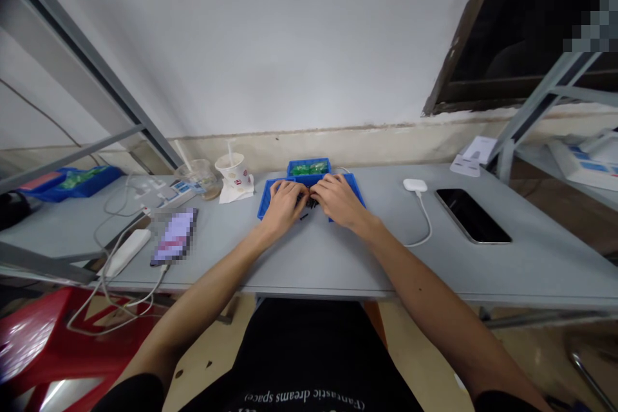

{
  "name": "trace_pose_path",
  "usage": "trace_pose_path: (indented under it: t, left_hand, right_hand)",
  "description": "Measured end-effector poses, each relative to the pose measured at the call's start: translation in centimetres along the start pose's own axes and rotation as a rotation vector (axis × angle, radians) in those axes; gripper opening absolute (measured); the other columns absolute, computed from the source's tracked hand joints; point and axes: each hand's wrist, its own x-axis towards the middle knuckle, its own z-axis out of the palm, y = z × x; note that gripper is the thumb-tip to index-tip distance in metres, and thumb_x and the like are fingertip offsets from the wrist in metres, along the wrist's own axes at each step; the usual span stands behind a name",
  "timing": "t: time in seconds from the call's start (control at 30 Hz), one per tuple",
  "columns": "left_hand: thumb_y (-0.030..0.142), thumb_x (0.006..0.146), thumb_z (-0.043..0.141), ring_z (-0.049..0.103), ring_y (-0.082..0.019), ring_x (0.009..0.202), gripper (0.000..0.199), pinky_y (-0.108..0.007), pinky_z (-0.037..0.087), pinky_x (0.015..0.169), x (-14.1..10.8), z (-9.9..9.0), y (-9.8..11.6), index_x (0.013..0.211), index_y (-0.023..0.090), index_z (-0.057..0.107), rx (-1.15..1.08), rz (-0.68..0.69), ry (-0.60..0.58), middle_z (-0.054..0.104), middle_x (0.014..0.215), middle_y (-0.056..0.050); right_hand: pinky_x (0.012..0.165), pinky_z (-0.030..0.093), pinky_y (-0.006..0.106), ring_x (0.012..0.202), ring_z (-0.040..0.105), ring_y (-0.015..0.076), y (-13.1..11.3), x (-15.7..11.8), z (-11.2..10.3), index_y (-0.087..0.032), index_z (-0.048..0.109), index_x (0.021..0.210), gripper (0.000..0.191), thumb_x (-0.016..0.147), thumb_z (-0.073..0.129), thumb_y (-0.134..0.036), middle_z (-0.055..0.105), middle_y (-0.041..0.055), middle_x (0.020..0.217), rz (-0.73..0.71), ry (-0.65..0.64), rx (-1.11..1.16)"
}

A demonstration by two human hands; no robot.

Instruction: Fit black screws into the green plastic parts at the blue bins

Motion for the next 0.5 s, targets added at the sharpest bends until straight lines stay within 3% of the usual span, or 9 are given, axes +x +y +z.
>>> trace_pose_path:
  t: [0.27, 0.5]
  left_hand:
    - [0.030, 0.110, 0.050, 0.064, -0.023, 0.110, 0.025, -0.047, 0.031, 0.113, 0.20, -0.47, -0.52, 0.104, 0.024, 0.073, -0.018, 0.007, 0.017, 0.078, 0.112, -0.003]
    - [0.031, 0.110, 0.052, 0.064, -0.022, 0.107, 0.025, -0.045, 0.031, 0.113, 0.28, -0.58, -0.51, 0.101, 0.023, 0.074, -0.023, 0.043, 0.050, 0.079, 0.110, -0.002]
  right_hand:
    - [0.092, 0.039, 0.041, 0.099, 0.061, 0.0266, -0.06, 0.25, -0.44, -0.021, 0.069, 0.101, 0.019, 0.106, 0.051, -0.023, 0.076, 0.0080, 0.099, 0.027, 0.097, 0.017]
    - [0.089, 0.037, 0.042, 0.097, 0.060, 0.0279, 0.00, 0.19, -0.06, -0.020, 0.066, 0.094, 0.029, 0.110, 0.043, -0.028, 0.074, 0.0086, 0.092, 0.088, 0.046, -0.044]
